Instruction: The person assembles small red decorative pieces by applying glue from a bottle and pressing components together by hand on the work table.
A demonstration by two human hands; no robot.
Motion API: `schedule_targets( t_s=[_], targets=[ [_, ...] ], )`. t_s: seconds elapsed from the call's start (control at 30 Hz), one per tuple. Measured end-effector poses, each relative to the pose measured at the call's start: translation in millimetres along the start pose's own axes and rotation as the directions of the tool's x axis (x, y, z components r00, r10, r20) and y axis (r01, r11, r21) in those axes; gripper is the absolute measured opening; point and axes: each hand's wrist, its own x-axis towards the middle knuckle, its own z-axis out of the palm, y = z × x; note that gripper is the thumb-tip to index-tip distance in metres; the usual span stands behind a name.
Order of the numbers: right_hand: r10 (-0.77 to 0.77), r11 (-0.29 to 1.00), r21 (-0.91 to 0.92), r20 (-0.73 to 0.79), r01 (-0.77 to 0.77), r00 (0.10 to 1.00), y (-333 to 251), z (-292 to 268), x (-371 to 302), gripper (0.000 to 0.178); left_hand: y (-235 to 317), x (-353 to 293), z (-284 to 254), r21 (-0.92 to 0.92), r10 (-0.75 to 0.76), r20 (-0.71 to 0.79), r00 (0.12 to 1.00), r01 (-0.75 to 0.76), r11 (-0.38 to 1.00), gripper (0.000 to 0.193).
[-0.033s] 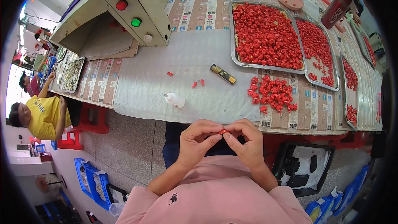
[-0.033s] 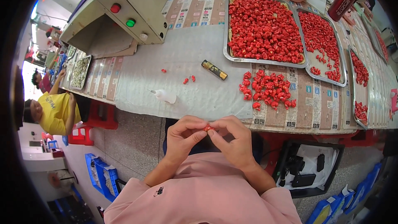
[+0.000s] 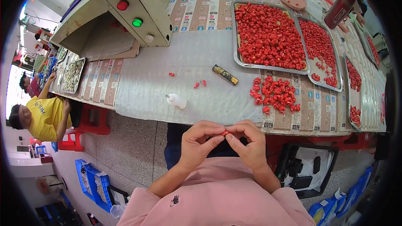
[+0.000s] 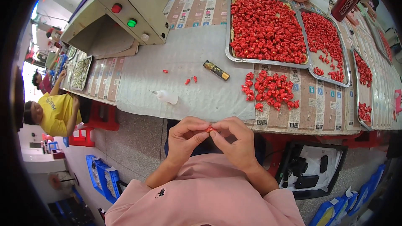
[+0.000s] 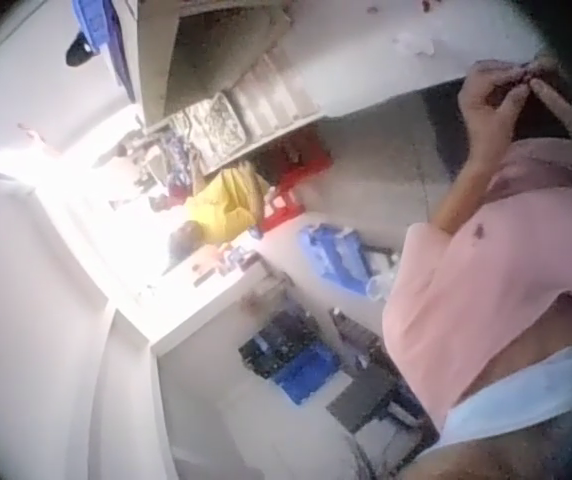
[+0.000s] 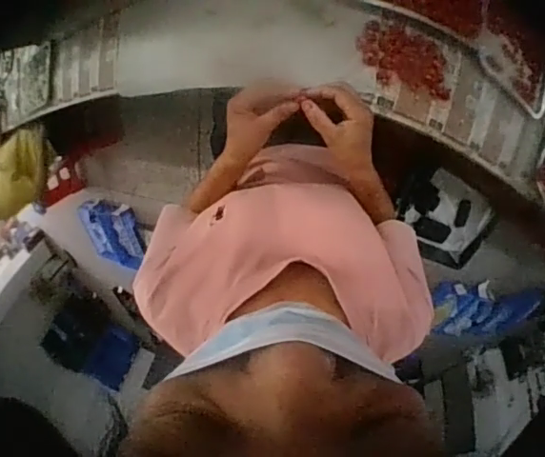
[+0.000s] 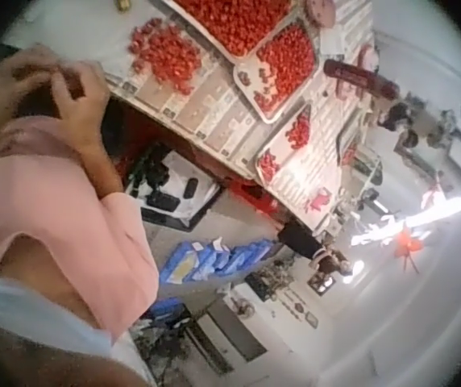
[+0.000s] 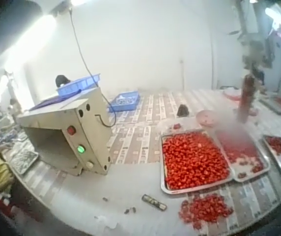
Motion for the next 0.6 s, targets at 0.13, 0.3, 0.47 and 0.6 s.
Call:
schedule_targets(
  t_s=[0.13, 0.3, 0.47, 0.6],
  targets=[
    [0.003, 1.000, 0.022, 0.007, -0.003, 1.000, 1.6, 0.2, -0.8, 0.013, -0.1, -0.5, -0.3, 0.094, 0.055, -0.001, 0.999, -0.054, 0.994, 0.023],
    [0.059, 0.993, 0.100, 0.023, -0.061, 0.998, 1.0, 0.4, -2.0, 0.012, -0.8, -1.9, 0.3, 0.144, 0.082, -0.005, 0.997, -0.080, 0.986, 0.022],
    [0.028, 0.998, 0.052, 0.008, -0.029, 1.000, 0.0, -0.1, -2.0, 0.013, -0.5, -0.5, 1.4, 0.075, 0.043, 0.005, 0.999, -0.044, 0.996, 0.022],
    [-0.051, 0.999, -0.008, -0.081, 0.051, 0.995, -7.4, 1.7, -0.9, 0.019, 2.5, 1.5, 4.9, -0.140, -0.070, 0.028, 0.997, 0.073, 0.987, 0.022]
  ],
)
